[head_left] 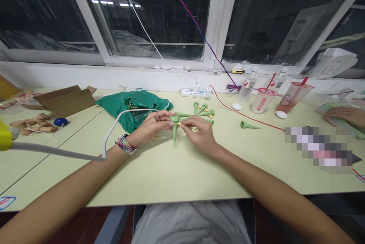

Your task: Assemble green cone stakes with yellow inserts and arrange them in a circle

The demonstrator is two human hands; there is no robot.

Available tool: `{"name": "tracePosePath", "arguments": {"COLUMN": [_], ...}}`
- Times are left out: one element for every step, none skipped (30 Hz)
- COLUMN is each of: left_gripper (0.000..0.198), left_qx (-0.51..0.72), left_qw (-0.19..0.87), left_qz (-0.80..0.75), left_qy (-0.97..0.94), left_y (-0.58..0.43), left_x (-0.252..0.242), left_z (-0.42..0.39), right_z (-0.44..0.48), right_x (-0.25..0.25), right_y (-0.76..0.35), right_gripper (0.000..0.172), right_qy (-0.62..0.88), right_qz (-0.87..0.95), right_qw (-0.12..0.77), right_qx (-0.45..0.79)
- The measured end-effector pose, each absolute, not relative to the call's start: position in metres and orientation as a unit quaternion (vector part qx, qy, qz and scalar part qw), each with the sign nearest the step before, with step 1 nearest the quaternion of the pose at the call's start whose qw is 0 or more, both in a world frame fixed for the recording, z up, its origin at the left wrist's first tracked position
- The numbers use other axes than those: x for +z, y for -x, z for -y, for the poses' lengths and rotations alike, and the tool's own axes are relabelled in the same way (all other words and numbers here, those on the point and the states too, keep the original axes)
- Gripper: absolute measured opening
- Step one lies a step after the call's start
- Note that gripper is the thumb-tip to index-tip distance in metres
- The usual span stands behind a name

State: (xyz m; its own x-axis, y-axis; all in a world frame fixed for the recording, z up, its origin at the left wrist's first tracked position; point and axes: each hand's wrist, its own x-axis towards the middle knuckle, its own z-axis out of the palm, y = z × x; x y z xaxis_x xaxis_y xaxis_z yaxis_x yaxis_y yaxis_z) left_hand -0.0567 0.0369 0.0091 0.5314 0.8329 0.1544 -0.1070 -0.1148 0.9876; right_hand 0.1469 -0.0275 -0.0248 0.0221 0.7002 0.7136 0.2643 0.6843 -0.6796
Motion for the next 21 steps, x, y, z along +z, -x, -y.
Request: {"name": "tracePosePath", "arguments": {"left_gripper": [0.032,0.031,0.031,0.031,0.032,0.032,0.032,0.031,0.03,0.03,0.03,0.029,0.029,0.03,0.03,0.031,0.031,0.032,0.032,0.032,0.032], "left_qx": [0.391,0.392,0.394,0.397,0.399,0.399,0.4,0.4,0.4,0.399,0.399,0.4,0.401,0.404,0.407,0.408,0.406,0.402,0.4,0.399,0.399], "left_qw": [0.598,0.593,0.588,0.581,0.576,0.572,0.571,0.573,0.576,0.58,0.582,0.58,0.575,0.566,0.556,0.547,0.541,0.538,0.534,0.53,0.523], "left_qz": [-0.286,-0.287,-0.287,-0.287,-0.287,-0.286,-0.284,-0.284,-0.283,-0.283,-0.283,-0.283,-0.283,-0.284,-0.287,-0.29,-0.295,-0.3,-0.304,-0.307,-0.31], "left_qy": [-0.638,-0.642,-0.646,-0.65,-0.654,-0.657,-0.658,-0.656,-0.654,-0.652,-0.65,-0.651,-0.654,-0.66,-0.665,-0.671,-0.675,-0.678,-0.68,-0.683,-0.686], "left_y": [0.057,0.057,0.058,0.058,0.058,0.058,0.058,0.058,0.058,0.057,0.057,0.056,0.055,0.054,0.053,0.052,0.051,0.05,0.05,0.049,0.048], "left_x": [0.008,0.007,0.006,0.005,0.004,0.003,0.002,0.001,0.0,-0.001,-0.001,-0.001,0.0,0.001,0.002,0.003,0.004,0.005,0.006,0.007,0.008], "left_z": [-0.038,-0.039,-0.04,-0.041,-0.042,-0.043,-0.043,-0.043,-0.042,-0.041,-0.04,-0.039,-0.037,-0.035,-0.034,-0.032,-0.031,-0.029,-0.028,-0.027,-0.026], "right_z": [0.027,0.026,0.026,0.025,0.025,0.025,0.026,0.027,0.028,0.029,0.029,0.029,0.029,0.028,0.027,0.025,0.023,0.021,0.02,0.019,0.018], "right_x": [-0.025,-0.025,-0.025,-0.025,-0.025,-0.025,-0.024,-0.023,-0.022,-0.022,-0.021,-0.021,-0.021,-0.021,-0.021,-0.022,-0.022,-0.022,-0.022,-0.022,-0.023], "right_y": [-0.146,-0.146,-0.145,-0.144,-0.144,-0.144,-0.145,-0.146,-0.147,-0.148,-0.148,-0.149,-0.149,-0.148,-0.148,-0.148,-0.148,-0.149,-0.149,-0.15,-0.151], "right_gripper": [0.01,0.01,0.012,0.014,0.015,0.016,0.016,0.014,0.012,0.01,0.009,0.009,0.01,0.013,0.016,0.02,0.023,0.026,0.029,0.031,0.032], "right_qy": [0.358,0.361,0.365,0.369,0.371,0.371,0.371,0.372,0.373,0.373,0.372,0.372,0.372,0.371,0.37,0.371,0.373,0.375,0.377,0.379,0.379], "right_qz": [0.67,0.659,0.643,0.627,0.615,0.611,0.617,0.63,0.647,0.66,0.665,0.658,0.641,0.618,0.595,0.575,0.562,0.555,0.55,0.547,0.544], "right_qw": [0.621,0.624,0.626,0.626,0.625,0.623,0.62,0.616,0.612,0.608,0.608,0.61,0.615,0.617,0.616,0.612,0.607,0.602,0.599,0.596,0.592], "right_qx": [0.191,0.217,0.249,0.281,0.306,0.317,0.311,0.29,0.261,0.235,0.225,0.237,0.271,0.316,0.361,0.397,0.421,0.435,0.443,0.45,0.458]}}
